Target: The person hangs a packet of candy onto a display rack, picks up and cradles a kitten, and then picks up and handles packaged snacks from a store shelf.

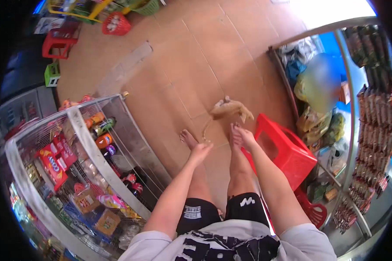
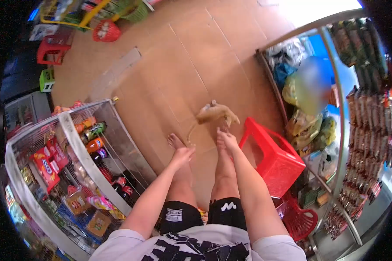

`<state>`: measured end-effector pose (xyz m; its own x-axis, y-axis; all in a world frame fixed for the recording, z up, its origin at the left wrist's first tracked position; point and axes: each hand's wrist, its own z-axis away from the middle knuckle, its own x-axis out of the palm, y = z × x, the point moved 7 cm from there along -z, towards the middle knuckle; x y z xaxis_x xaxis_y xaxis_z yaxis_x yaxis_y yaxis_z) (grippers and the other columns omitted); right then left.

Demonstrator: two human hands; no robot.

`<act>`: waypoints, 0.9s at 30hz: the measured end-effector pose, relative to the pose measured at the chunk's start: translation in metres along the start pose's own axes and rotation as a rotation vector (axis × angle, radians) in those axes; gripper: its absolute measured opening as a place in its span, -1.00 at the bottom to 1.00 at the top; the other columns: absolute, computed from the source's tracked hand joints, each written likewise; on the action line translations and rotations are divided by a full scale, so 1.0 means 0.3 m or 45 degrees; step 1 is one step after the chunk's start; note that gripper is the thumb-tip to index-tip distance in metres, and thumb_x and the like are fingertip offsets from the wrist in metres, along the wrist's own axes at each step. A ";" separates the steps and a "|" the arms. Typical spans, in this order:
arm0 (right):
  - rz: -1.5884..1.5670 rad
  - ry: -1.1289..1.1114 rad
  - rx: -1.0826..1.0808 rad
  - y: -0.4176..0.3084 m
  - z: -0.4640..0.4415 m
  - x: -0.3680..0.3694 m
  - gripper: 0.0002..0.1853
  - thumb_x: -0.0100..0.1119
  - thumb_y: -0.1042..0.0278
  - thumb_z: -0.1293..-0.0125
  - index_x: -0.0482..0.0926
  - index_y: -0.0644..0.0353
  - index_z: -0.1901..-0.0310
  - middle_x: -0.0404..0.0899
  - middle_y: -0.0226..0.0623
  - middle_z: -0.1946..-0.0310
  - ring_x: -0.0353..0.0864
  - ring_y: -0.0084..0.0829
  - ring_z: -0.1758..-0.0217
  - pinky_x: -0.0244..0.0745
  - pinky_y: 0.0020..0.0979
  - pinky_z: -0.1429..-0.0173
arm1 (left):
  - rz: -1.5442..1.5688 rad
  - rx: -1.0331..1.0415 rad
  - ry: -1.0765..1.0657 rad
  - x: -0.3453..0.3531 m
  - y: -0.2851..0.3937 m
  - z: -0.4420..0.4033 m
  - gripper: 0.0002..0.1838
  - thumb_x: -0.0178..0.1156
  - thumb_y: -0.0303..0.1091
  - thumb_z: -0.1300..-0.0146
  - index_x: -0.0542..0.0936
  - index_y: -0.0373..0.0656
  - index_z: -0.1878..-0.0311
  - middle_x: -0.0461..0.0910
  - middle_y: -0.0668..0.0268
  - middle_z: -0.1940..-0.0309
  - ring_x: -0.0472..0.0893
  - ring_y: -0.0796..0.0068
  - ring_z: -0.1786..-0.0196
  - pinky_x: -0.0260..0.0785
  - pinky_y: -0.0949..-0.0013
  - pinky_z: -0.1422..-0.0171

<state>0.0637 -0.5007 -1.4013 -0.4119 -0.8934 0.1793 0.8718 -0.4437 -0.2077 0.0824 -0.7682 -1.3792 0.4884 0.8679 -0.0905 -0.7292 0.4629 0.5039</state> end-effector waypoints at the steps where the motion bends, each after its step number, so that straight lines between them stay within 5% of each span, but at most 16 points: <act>1: -0.087 0.048 0.040 0.010 -0.059 0.003 -0.46 0.41 0.03 -0.38 0.51 0.17 -0.22 0.58 -0.41 0.30 0.63 -0.42 0.30 0.65 -0.36 0.15 | 0.009 -0.131 -0.008 0.041 -0.021 -0.116 -0.49 0.29 0.10 -0.41 0.73 -0.26 0.28 0.76 0.12 0.38 0.74 0.33 0.24 0.54 0.22 0.12; 4: -0.237 0.245 0.080 0.030 -0.218 0.011 -0.20 0.49 -0.10 -0.26 0.36 0.17 -0.37 0.50 -0.26 0.03 0.61 -0.27 0.07 0.68 -0.19 0.00 | -0.192 -0.240 -0.016 0.141 0.069 -0.264 -0.36 0.25 0.23 -0.38 0.68 -0.30 0.43 0.72 0.08 0.48 0.73 0.27 0.32 0.50 0.21 0.16; 8: -0.460 0.429 0.032 0.021 -0.397 0.014 0.14 0.55 -0.31 -0.09 0.14 0.13 -0.53 0.25 -0.10 -0.31 0.47 -0.06 -0.23 0.63 0.02 -0.17 | -0.472 0.368 0.504 0.154 0.369 -0.386 -0.60 0.31 0.03 -0.39 0.69 -0.18 0.24 0.68 0.19 0.39 0.68 0.24 0.25 0.51 0.20 0.12; 14: -0.854 0.210 0.187 0.112 -0.691 -0.014 -0.11 0.49 -0.30 -0.18 0.39 0.04 -0.40 0.46 -0.23 -0.37 0.52 -0.23 -0.31 0.56 -0.15 -0.08 | -0.800 0.736 0.361 0.183 0.507 -0.768 -0.64 0.30 -0.03 -0.38 0.64 -0.14 0.02 0.63 0.15 -0.05 0.53 0.07 -0.22 0.43 0.07 -0.30; 16: -0.744 0.161 -0.168 0.045 -0.708 -0.010 -0.26 0.42 -0.26 -0.28 0.48 0.02 -0.35 0.56 -0.39 -0.28 0.53 -0.37 -0.30 0.54 -0.21 -0.19 | -0.835 0.659 0.288 0.203 0.472 -0.901 -0.58 0.26 0.02 -0.41 0.63 -0.17 -0.05 0.59 0.10 -0.10 0.50 0.05 -0.27 0.40 0.05 -0.36; 17: -0.867 0.170 -0.186 0.036 -0.707 -0.007 -0.27 0.37 -0.22 -0.35 0.44 0.02 -0.40 0.51 -0.39 -0.35 0.46 -0.34 -0.40 0.42 -0.15 -0.41 | -0.918 0.578 0.303 0.204 0.465 -0.952 -0.52 0.21 0.10 -0.42 0.63 -0.16 -0.05 0.60 0.12 -0.09 0.51 0.08 -0.27 0.37 0.04 -0.38; 18: -0.864 0.176 -0.181 0.036 -0.715 -0.015 -0.27 0.37 -0.22 -0.35 0.44 0.02 -0.40 0.51 -0.39 -0.35 0.46 -0.34 -0.40 0.42 -0.15 -0.41 | -1.001 0.494 0.321 0.205 0.464 -0.995 -0.47 0.16 0.18 -0.42 0.63 -0.16 -0.05 0.61 0.13 -0.08 0.51 0.11 -0.27 0.35 0.02 -0.39; 20: -1.278 -0.115 -0.307 0.006 -0.735 0.008 -0.16 0.39 -0.28 -0.31 0.37 0.03 -0.47 0.45 -0.42 -0.44 0.36 -0.29 -0.51 0.15 -0.14 -0.65 | -0.989 0.301 0.200 0.229 0.468 -1.074 -0.36 0.11 0.23 -0.44 0.61 -0.23 -0.17 0.60 0.08 -0.23 0.51 0.03 -0.35 0.34 0.04 -0.44; 22: -1.350 -0.116 -0.289 0.040 -0.767 -0.017 -0.12 0.36 -0.34 -0.29 0.34 0.02 -0.49 0.40 -0.40 -0.49 0.29 -0.27 -0.58 0.02 -0.09 -0.71 | -0.521 -0.215 0.002 0.273 0.357 -1.157 -0.32 0.04 0.25 -0.48 0.61 -0.24 -0.21 0.60 0.03 -0.29 0.50 -0.01 -0.38 0.29 0.10 -0.50; 24: -1.562 -0.547 -0.273 0.027 -0.758 0.012 -0.13 0.33 -0.34 -0.32 0.31 -0.02 -0.51 0.37 -0.40 -0.51 0.27 -0.26 -0.59 0.03 -0.06 -0.71 | -0.628 -0.079 0.023 0.328 0.346 -1.141 -0.35 0.00 0.22 -0.51 0.60 -0.21 -0.24 0.58 0.05 -0.33 0.50 0.02 -0.41 0.25 0.12 -0.54; 26: -1.411 -0.416 -0.249 0.045 -0.784 0.003 -0.12 0.34 -0.33 -0.32 0.30 -0.01 -0.52 0.35 -0.39 -0.52 0.27 -0.26 -0.59 0.08 -0.06 -0.69 | -0.736 0.061 0.053 0.328 0.366 -1.127 -0.37 -0.04 0.19 -0.53 0.60 -0.18 -0.27 0.56 0.06 -0.37 0.50 0.04 -0.43 0.22 0.14 -0.57; 27: -1.253 -0.287 -0.226 0.048 -0.788 0.001 -0.11 0.35 -0.32 -0.33 0.29 0.00 -0.54 0.32 -0.38 -0.54 0.26 -0.27 -0.59 0.13 -0.06 -0.66 | -0.711 0.111 -0.139 0.350 0.358 -1.124 -0.41 -0.08 0.14 -0.56 0.59 -0.14 -0.30 0.57 0.09 -0.37 0.51 0.07 -0.43 0.21 0.16 -0.58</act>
<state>0.0136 -0.5240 -1.6315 -0.8480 -0.1019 0.5201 0.1150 -0.9933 -0.0071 -0.1063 -0.5668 -1.6242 0.8381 0.4702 -0.2764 -0.3065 0.8252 0.4744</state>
